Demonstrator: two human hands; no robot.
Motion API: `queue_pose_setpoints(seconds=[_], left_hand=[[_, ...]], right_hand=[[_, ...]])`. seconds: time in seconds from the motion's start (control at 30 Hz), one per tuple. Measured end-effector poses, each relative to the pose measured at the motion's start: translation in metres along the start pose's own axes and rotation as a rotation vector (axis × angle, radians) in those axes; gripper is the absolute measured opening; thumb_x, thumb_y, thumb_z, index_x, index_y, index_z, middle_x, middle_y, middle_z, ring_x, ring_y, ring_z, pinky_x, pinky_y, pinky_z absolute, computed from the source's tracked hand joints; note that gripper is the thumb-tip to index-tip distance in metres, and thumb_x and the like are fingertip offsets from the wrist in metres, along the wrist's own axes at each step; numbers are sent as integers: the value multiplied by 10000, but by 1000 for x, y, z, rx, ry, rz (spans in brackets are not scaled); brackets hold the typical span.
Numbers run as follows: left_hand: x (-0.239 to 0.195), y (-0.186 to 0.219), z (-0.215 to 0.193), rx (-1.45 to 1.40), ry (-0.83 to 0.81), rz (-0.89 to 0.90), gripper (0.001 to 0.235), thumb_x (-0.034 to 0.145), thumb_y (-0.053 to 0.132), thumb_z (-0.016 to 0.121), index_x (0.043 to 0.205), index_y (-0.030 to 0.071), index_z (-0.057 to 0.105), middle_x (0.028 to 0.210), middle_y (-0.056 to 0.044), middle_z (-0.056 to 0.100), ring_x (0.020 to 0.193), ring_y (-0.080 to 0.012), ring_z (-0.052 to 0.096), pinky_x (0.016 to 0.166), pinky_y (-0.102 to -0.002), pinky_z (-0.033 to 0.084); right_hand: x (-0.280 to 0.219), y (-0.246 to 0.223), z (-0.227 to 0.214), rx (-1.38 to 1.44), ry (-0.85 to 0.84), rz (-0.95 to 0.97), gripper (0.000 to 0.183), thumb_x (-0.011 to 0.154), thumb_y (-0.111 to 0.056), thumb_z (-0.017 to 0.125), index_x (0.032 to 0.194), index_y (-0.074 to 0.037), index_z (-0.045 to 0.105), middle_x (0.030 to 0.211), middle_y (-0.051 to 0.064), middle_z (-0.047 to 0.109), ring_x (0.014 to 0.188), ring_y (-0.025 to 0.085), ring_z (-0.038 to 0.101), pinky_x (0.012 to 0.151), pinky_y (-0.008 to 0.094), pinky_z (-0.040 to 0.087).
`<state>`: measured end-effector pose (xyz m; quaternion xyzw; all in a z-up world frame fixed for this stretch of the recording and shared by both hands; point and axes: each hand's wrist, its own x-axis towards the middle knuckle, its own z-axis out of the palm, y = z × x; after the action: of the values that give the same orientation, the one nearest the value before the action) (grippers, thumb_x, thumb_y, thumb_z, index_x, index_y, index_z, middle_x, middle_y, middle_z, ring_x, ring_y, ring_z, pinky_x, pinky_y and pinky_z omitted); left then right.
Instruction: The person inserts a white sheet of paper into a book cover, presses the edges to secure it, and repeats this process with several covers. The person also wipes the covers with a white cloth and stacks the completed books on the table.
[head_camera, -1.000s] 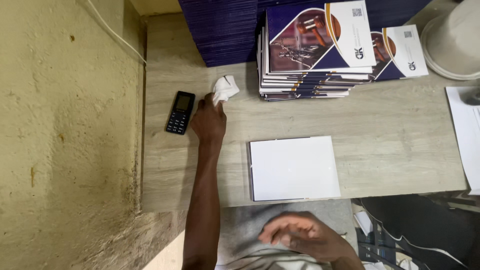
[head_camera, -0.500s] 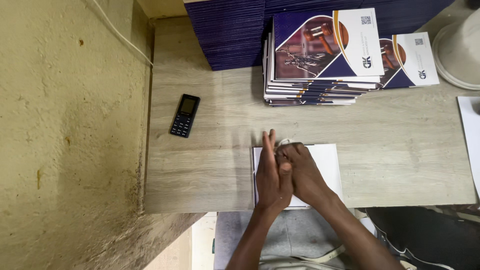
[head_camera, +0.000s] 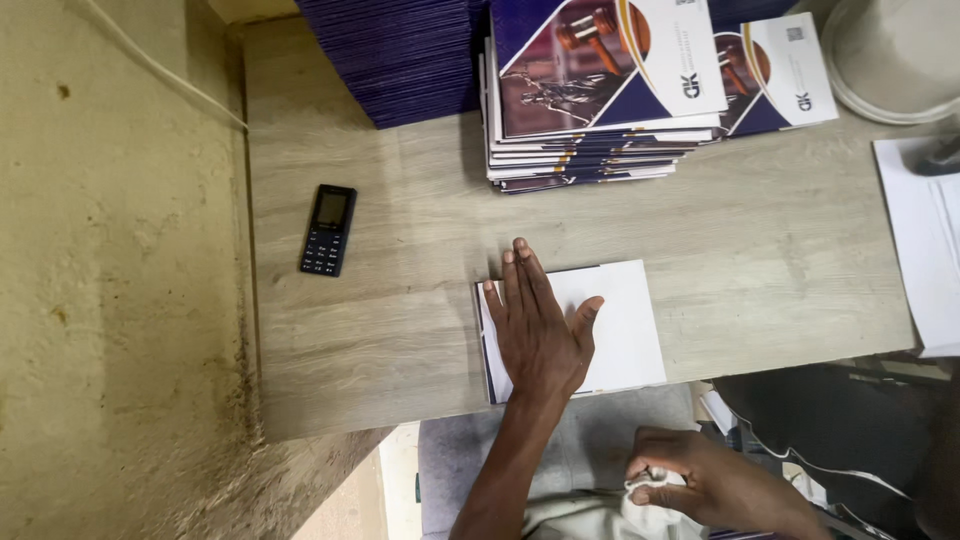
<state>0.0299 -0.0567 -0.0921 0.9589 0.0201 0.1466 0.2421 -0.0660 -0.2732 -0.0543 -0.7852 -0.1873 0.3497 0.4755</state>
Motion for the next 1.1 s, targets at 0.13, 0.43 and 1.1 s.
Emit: queue_pose_setpoints(seconds=[0.13, 0.43, 1.1], left_hand=[[-11, 30, 21, -336, -3, 238, 816, 961, 361, 666, 1641, -13, 411, 1665, -256, 474, 1559, -428, 445, 1315, -584, 248], [-32, 45, 56, 23, -462, 454, 887, 977, 529, 456, 1751, 161, 225, 1831, -79, 235, 1697, -239, 213, 1422, -481, 68], [-29, 32, 27, -101, -5, 534, 994, 1025, 717, 223, 1654, -4, 490, 1737, -174, 471, 1654, -299, 392, 1405, -498, 215]], right_hand=[[37, -40, -56, -218, 412, -262, 288, 832, -199, 856, 1116, -154, 841, 924, 74, 828, 859, 298, 775, 743, 442, 623], [225, -42, -40, -614, 182, -532, 242, 894, -55, 771, 1129, -112, 758, 1026, 85, 631, 890, 370, 704, 696, 478, 586], [179, -95, 2, -199, -500, -959, 257, 1162, -103, 451, 1033, -53, 666, 995, 117, 590, 788, 302, 622, 726, 436, 525]])
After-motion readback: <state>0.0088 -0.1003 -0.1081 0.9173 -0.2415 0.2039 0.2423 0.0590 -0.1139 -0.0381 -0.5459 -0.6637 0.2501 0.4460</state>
